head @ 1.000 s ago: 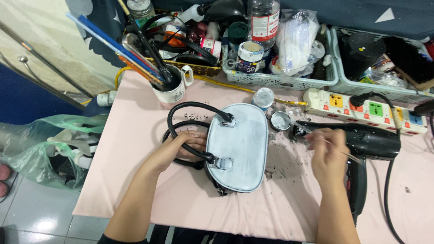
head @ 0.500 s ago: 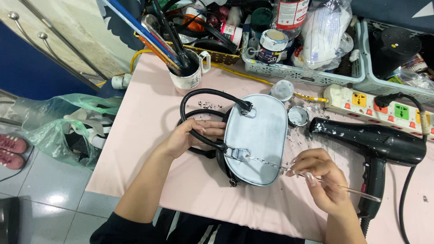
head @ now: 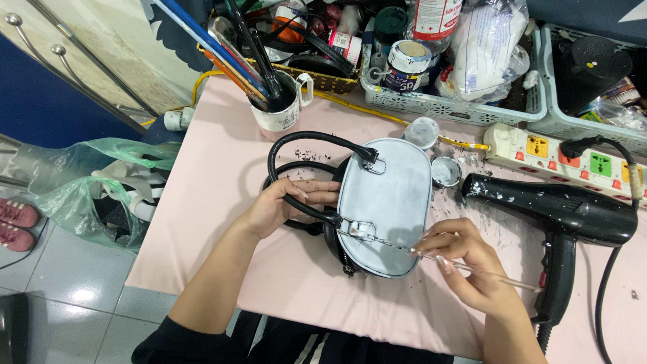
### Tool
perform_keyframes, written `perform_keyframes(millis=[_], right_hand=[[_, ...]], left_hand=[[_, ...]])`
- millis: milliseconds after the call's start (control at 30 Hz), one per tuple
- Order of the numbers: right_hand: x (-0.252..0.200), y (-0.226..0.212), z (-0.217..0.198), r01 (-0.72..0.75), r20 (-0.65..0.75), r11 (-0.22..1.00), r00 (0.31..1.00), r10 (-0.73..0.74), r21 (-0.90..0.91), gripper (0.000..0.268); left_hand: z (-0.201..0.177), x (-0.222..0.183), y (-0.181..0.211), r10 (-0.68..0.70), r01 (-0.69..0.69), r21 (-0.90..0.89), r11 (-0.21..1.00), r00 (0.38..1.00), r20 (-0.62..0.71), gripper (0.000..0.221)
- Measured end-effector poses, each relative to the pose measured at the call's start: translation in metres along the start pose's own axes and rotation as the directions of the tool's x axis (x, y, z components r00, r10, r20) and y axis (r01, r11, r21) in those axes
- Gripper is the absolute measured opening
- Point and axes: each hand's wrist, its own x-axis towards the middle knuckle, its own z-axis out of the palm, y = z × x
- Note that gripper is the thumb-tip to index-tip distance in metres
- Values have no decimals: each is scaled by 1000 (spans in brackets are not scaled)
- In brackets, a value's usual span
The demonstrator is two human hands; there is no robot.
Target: The person applies a white substance to a handbag using a brush, dries the application with a hair dryer, and then selects brushes from a container.
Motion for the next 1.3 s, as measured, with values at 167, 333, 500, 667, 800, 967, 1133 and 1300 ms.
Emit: perform_keyframes(millis=[167,333,500,667,800,967,1133,1300], right_hand=[[1,-1,-2,-3,-58,1000,998,3,1,11],[1,0,-3,-22,-18,996,1000,23,87,12],[0,0,-9,56,-19,995,998,-58,-83,11],[-2,2,-12,34,-50,999,998,-33,12,10],[-7,7,-14,52,-18,998,998,-53,-39,11],[-12,9,-13,-55,-57,989,996,63,137,11],[-11,7,-15,-54,-83,994,995,62,99,12],[-10,9,-15,36,-26,999,999,-36,5,12]], left_hand=[[-1,1,-1,0,0,-11,1000,1000,8,77],[-1,1,-3,9,-9,-38,999,1000,3,77],[1,2,-4,22,-21,-50,999,999,23,78],[4,1,-3,24,-23,-39,999,999,24,80],[6,3,-2,26,-24,-63,998,999,33,80],[7,5,-5,46,-43,-81,996,998,37,81],[6,6,-7,62,-58,-107,993,997,36,82],[6,7,-9,114,-107,-130,986,992,48,81]])
